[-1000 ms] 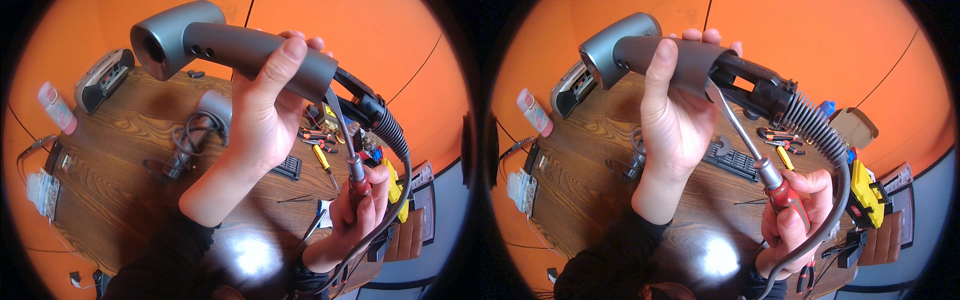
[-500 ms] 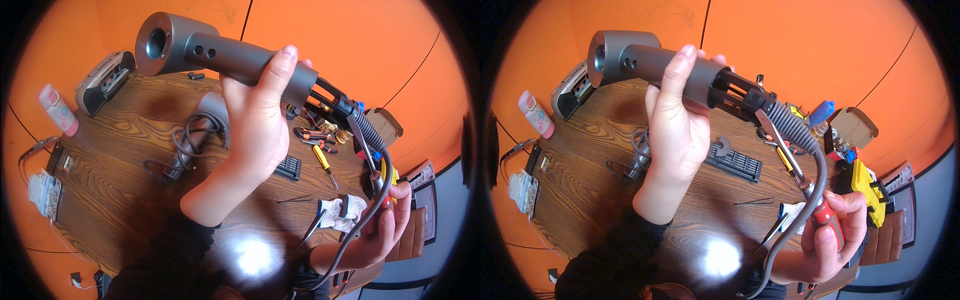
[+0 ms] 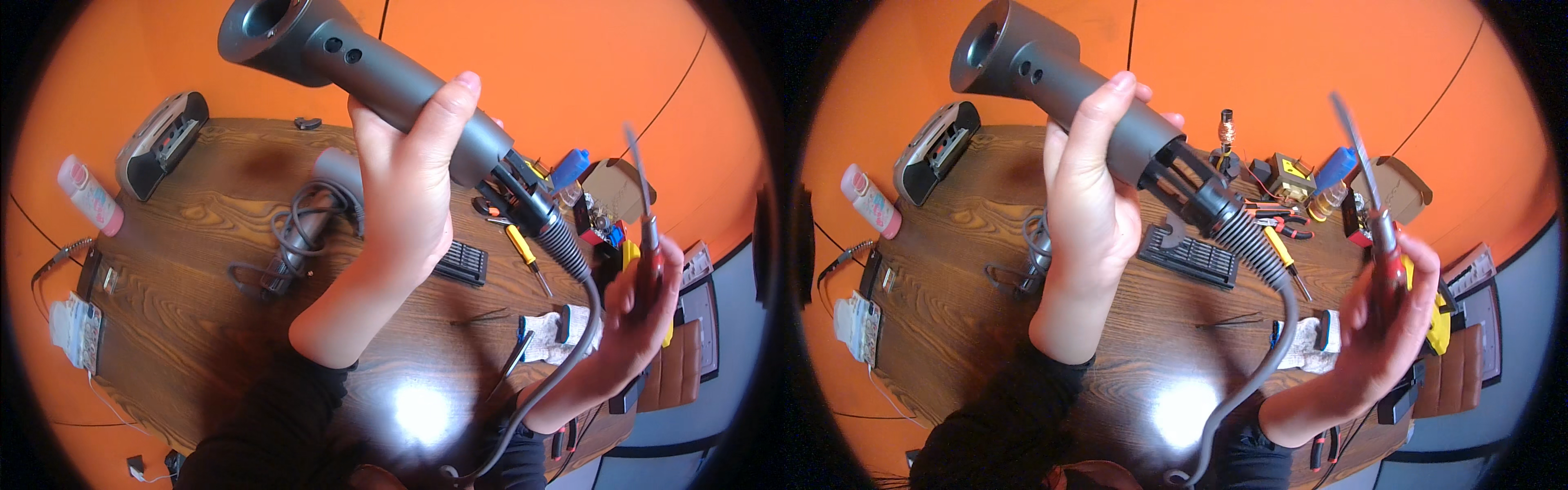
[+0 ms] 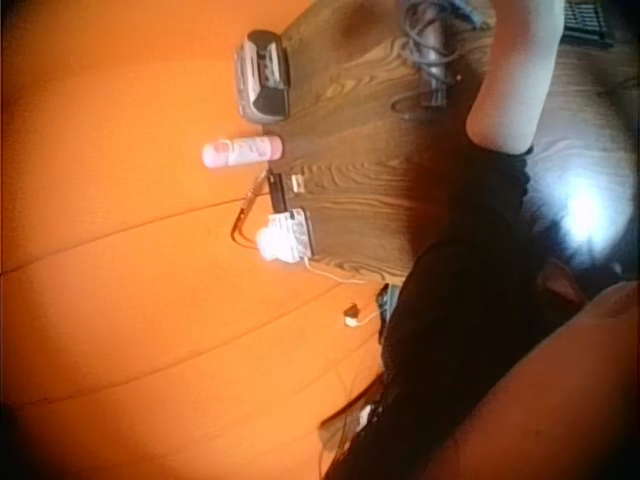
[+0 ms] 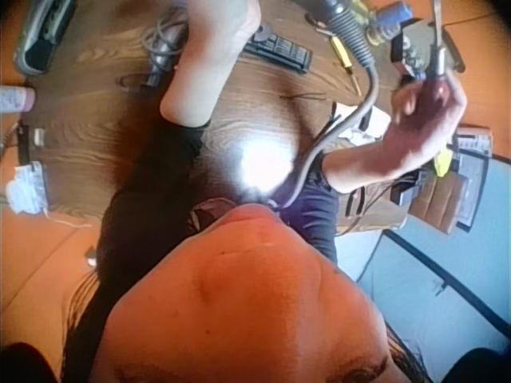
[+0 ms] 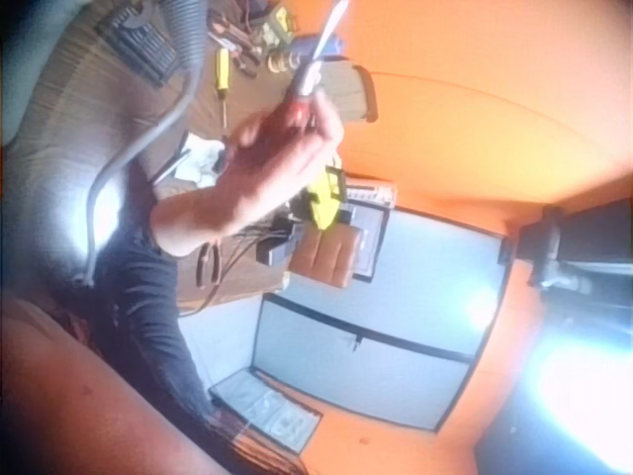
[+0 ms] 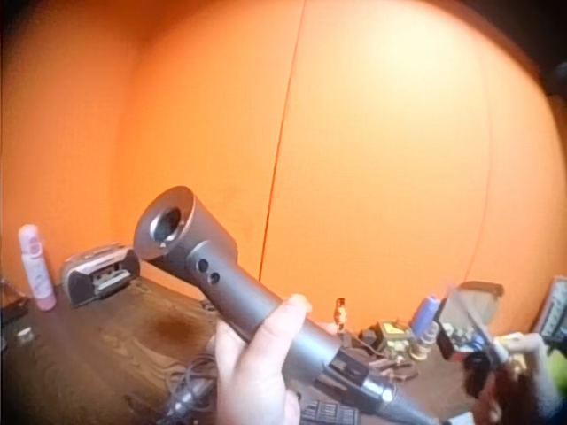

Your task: The person uses a screwdriver to pry and unscrew the handle and nozzle sections of a hairdryer. They remove the outer casing and internal components, placing them on the table.

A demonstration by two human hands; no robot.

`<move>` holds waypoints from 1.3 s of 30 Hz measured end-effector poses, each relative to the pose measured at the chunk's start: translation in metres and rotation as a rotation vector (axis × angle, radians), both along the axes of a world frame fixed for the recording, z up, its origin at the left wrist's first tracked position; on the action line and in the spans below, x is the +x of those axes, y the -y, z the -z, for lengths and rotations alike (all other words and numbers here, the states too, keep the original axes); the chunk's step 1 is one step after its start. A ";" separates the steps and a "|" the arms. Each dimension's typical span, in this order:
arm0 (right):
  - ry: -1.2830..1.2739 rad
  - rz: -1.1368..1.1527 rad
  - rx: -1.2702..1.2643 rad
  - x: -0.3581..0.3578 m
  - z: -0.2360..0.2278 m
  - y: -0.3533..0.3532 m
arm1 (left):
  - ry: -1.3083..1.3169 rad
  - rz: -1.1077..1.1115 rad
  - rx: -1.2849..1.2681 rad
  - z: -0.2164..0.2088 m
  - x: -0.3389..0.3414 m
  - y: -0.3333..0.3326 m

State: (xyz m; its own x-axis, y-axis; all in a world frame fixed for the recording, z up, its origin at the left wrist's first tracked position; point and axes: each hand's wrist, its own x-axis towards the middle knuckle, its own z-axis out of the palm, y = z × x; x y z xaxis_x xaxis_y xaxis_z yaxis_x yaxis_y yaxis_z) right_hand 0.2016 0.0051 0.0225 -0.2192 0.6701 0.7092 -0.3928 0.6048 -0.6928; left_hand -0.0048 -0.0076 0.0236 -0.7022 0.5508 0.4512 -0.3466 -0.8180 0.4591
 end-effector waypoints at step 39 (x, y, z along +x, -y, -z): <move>0.302 -0.351 -0.299 -0.063 0.036 -0.002 | -0.360 0.220 -0.188 0.003 0.020 0.004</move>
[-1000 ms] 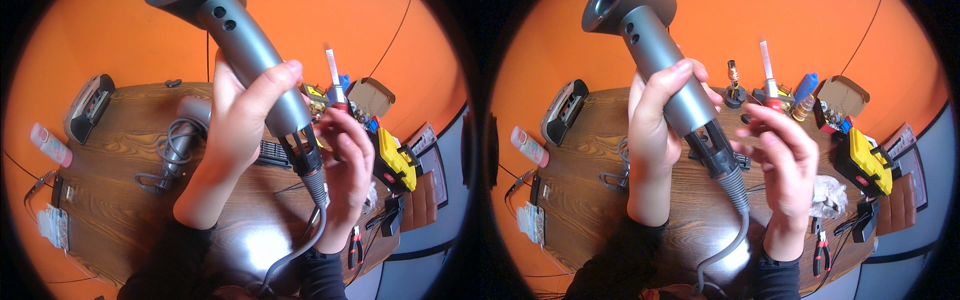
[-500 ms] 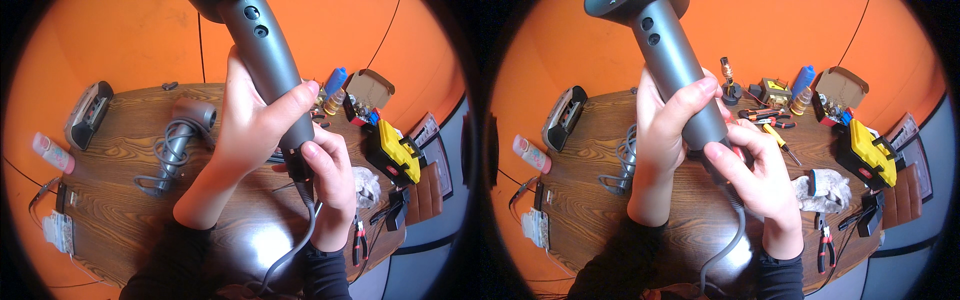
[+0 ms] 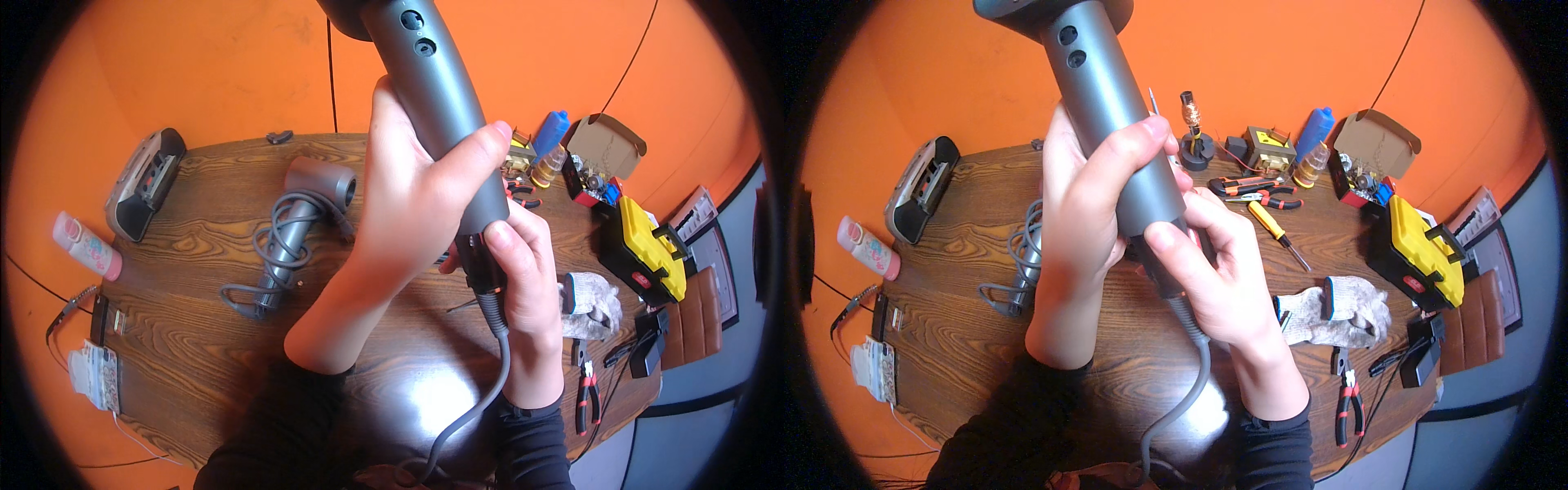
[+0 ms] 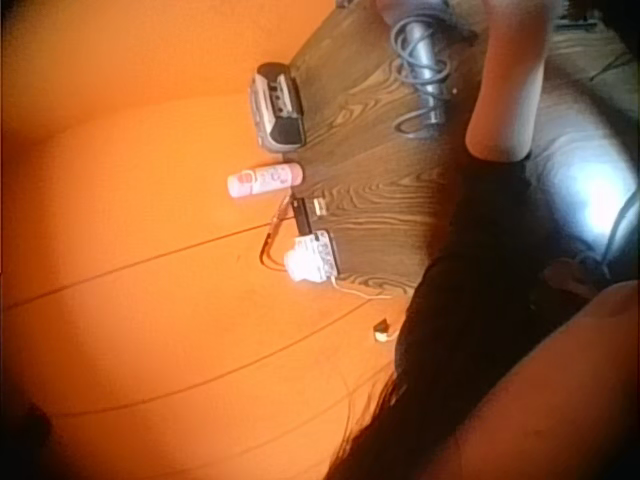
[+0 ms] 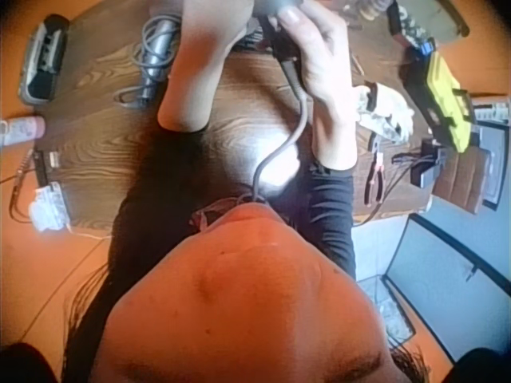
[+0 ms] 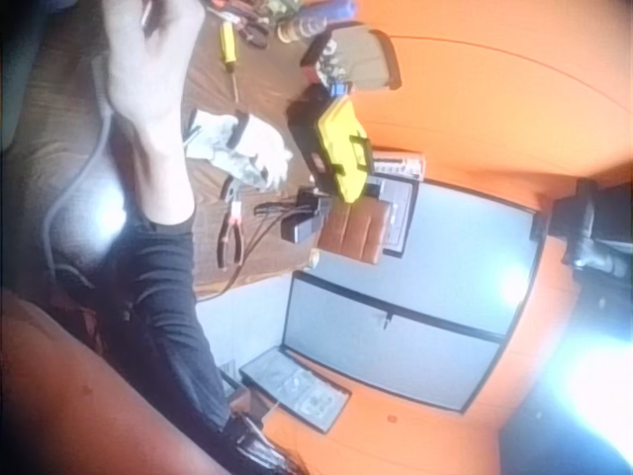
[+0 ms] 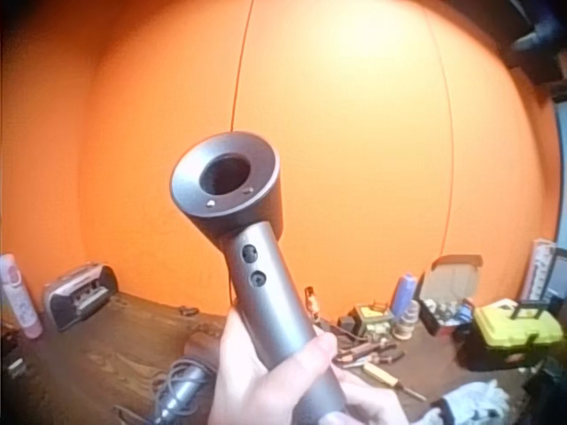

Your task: The person uses a screwdriver to pry and unscrew the handle and nozzle sections of a hairdryer. They remove the outer casing and internal components, placing them on the table.

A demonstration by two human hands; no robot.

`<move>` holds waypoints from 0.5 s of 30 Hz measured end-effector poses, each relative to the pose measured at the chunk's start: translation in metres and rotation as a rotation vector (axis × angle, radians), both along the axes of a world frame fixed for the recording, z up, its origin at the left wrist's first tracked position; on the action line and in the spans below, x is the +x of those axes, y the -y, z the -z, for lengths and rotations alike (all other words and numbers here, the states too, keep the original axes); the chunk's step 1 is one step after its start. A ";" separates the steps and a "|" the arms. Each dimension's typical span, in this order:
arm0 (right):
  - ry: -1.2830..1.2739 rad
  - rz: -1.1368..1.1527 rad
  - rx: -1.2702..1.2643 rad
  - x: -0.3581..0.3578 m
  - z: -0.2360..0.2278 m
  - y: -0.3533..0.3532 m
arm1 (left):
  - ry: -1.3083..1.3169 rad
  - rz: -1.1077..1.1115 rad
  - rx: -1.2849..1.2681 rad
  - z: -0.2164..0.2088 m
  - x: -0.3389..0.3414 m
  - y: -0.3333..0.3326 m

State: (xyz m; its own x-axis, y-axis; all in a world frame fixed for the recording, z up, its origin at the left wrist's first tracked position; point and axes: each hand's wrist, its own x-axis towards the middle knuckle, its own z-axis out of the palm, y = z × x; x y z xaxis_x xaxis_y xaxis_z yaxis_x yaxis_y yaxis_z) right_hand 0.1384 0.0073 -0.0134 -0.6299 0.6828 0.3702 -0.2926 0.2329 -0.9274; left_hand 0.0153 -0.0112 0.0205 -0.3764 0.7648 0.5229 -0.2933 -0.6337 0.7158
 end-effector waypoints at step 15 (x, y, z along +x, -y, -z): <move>-0.251 0.472 0.068 0.005 -0.011 -0.002 | -0.068 -0.156 0.028 0.000 0.000 0.002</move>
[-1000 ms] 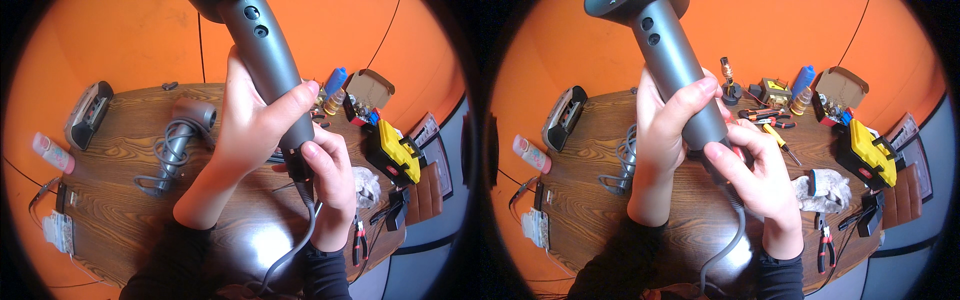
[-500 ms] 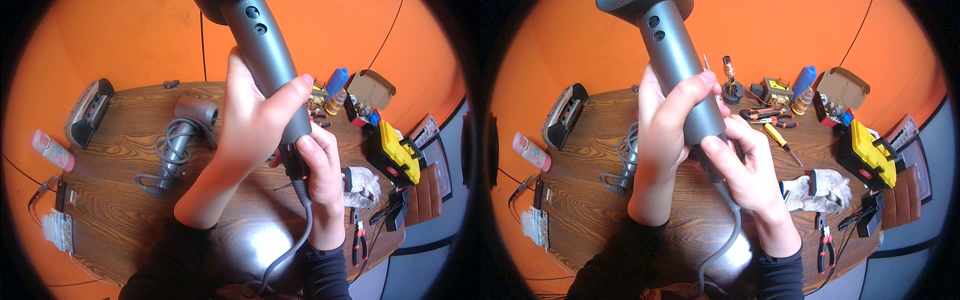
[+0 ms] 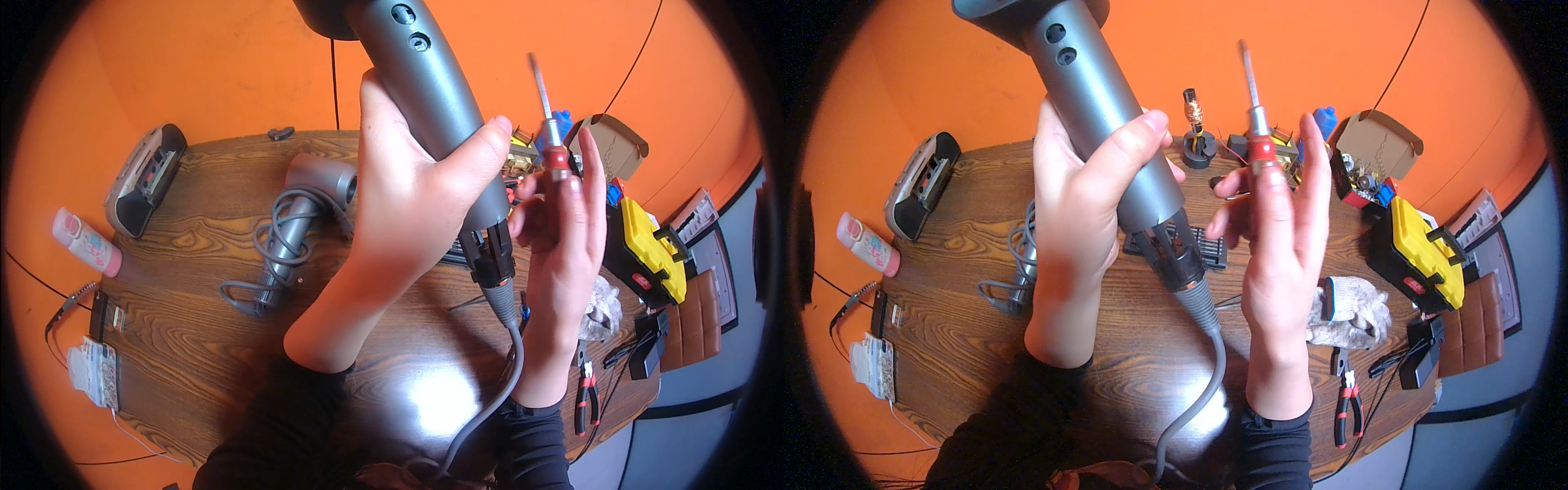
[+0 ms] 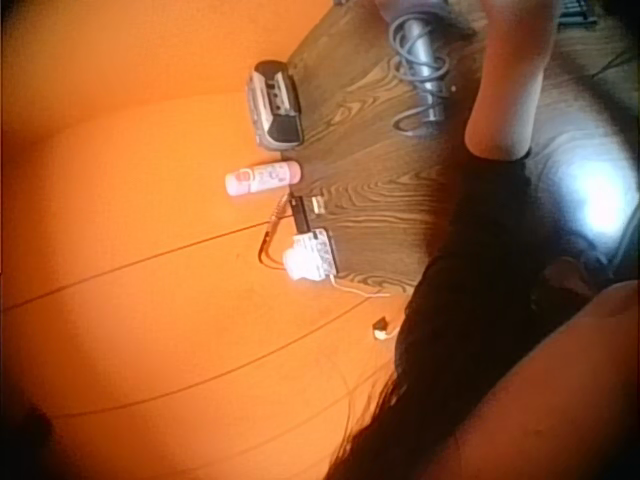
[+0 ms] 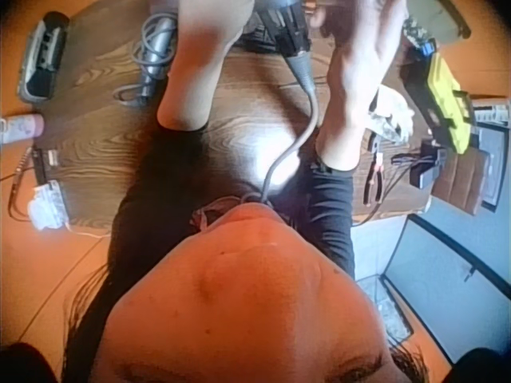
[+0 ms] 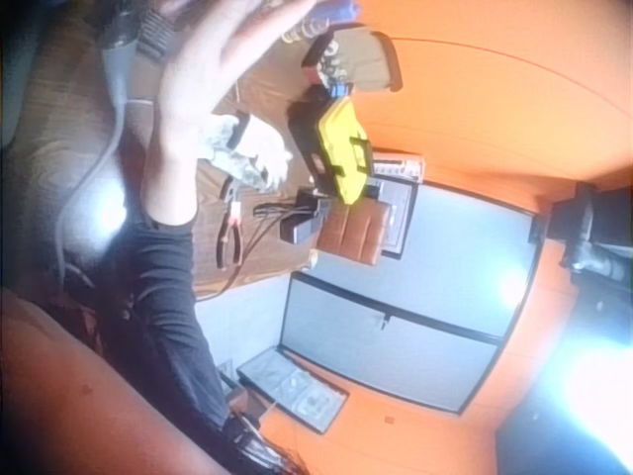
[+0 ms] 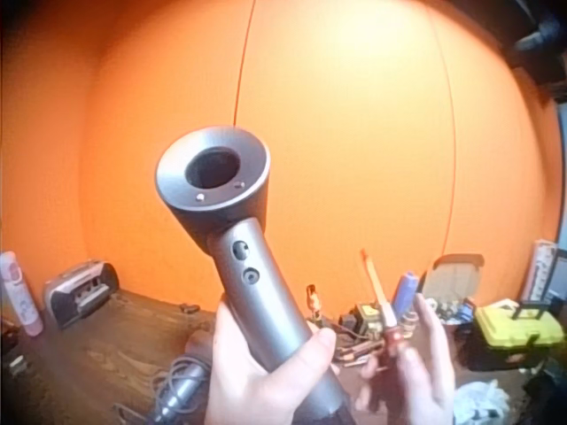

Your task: The person uses a screwdriver to pry and unscrew the handle and nozzle sections of a hairdryer. They remove the outer casing and internal components, placing them on the table.

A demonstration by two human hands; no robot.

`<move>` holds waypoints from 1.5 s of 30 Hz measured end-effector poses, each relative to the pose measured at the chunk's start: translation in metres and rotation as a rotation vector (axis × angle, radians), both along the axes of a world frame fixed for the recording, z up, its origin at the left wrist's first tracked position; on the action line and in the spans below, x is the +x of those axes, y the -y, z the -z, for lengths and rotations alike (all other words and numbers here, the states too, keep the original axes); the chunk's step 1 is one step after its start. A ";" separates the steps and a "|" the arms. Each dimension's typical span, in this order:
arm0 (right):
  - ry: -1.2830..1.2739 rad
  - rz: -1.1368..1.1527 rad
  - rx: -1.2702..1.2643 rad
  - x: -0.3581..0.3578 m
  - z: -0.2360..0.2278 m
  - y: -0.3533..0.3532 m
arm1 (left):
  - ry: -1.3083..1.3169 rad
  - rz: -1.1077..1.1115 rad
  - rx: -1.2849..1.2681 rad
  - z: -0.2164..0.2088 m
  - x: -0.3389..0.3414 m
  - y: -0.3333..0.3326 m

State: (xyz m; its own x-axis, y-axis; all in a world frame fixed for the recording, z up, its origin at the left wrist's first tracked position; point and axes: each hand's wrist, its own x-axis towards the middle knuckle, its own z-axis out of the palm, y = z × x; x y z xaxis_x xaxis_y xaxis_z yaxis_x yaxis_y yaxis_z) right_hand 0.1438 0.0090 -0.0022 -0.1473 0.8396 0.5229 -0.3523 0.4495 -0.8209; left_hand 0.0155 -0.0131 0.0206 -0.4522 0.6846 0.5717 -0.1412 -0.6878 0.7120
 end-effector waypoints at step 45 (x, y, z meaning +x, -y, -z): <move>0.195 0.240 0.610 -0.011 0.010 0.011 | -0.037 -0.080 -0.098 0.004 -0.004 -0.011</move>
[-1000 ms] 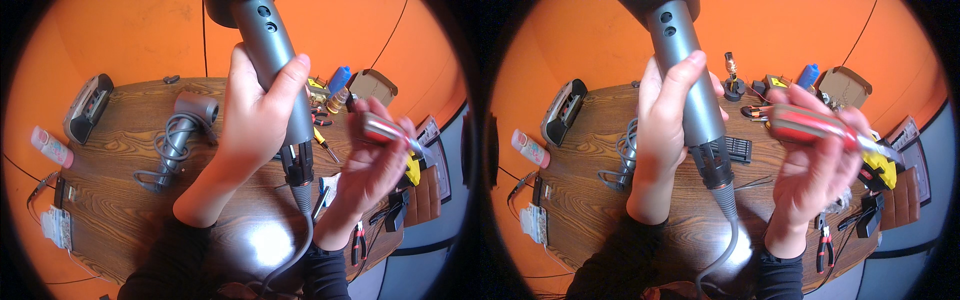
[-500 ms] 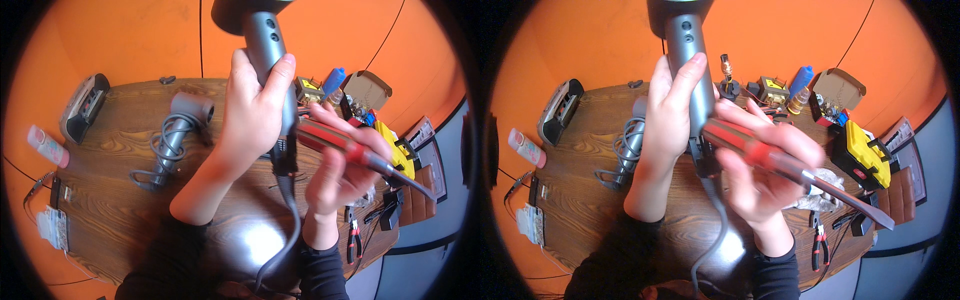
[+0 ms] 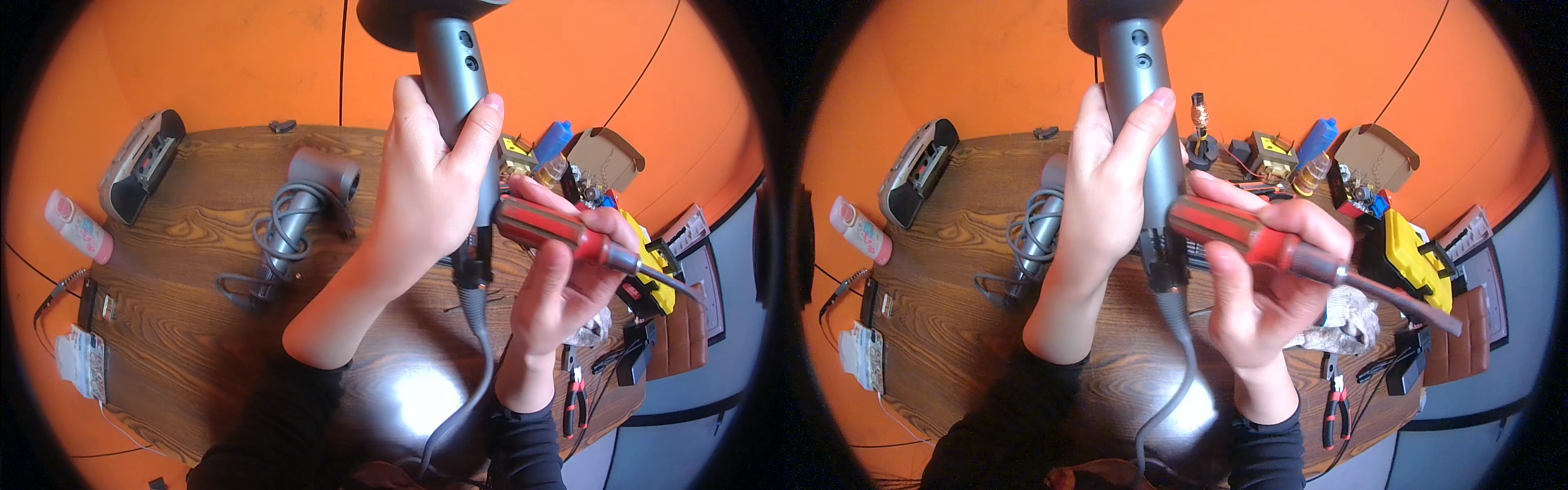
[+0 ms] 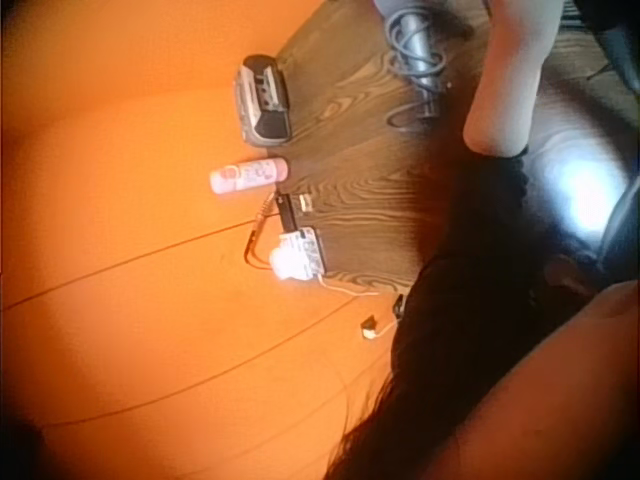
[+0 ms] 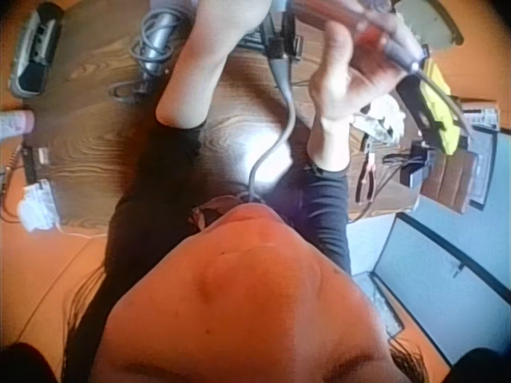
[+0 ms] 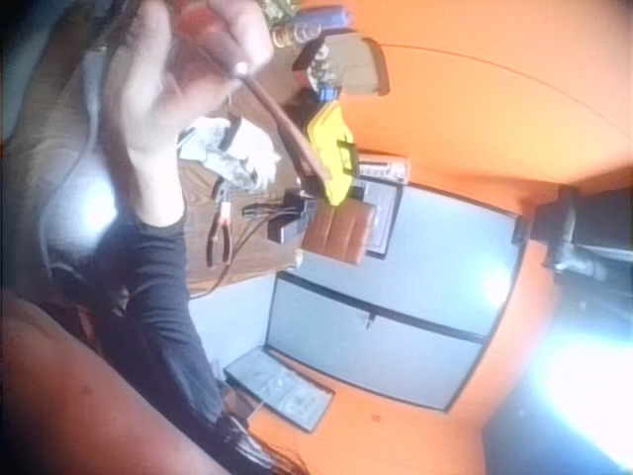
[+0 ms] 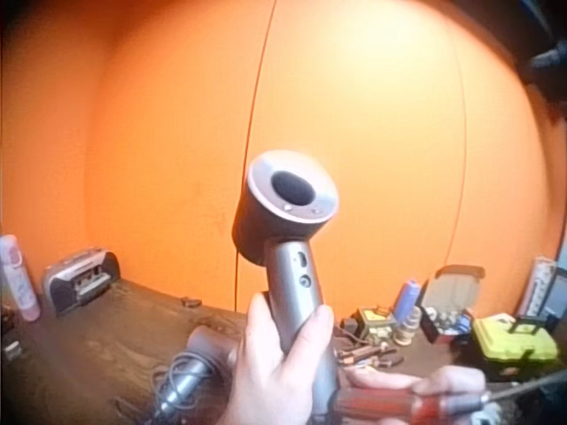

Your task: The person uses a screwdriver to pry and unscrew the handle and nozzle sections of a hairdryer. They remove the outer casing and internal components, placing them on the table.

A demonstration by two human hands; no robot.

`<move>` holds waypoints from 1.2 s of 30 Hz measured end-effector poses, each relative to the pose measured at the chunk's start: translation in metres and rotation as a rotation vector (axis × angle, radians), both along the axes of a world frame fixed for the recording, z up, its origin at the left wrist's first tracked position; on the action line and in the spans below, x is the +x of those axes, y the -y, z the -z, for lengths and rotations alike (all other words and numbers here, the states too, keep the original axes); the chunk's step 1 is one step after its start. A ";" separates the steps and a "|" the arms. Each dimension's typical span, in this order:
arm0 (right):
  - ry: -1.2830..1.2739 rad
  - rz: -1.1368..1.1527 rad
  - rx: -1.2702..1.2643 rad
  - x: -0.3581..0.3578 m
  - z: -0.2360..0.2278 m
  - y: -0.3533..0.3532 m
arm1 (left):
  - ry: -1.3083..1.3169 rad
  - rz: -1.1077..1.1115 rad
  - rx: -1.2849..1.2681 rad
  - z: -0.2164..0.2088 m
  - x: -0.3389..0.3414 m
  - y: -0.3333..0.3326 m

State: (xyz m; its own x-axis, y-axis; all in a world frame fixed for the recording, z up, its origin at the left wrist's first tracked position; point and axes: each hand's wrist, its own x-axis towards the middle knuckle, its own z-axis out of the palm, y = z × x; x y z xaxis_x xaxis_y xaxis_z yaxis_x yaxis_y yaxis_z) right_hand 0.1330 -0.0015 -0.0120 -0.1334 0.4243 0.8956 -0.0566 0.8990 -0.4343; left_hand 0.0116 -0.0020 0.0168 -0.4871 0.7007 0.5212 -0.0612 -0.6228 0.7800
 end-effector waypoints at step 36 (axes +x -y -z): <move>-0.034 0.294 -0.324 0.030 -0.030 0.024 | 1.345 1.036 -0.092 0.014 -0.009 0.010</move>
State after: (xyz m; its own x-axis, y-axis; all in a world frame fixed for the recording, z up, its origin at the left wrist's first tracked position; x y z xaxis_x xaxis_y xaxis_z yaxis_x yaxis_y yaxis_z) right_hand 0.1625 -0.0253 0.0185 0.0621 0.6998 0.7116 0.1627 0.6964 -0.6990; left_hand 0.0022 -0.0121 0.0028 0.1294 0.9871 0.0944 -0.9815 0.1410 -0.1295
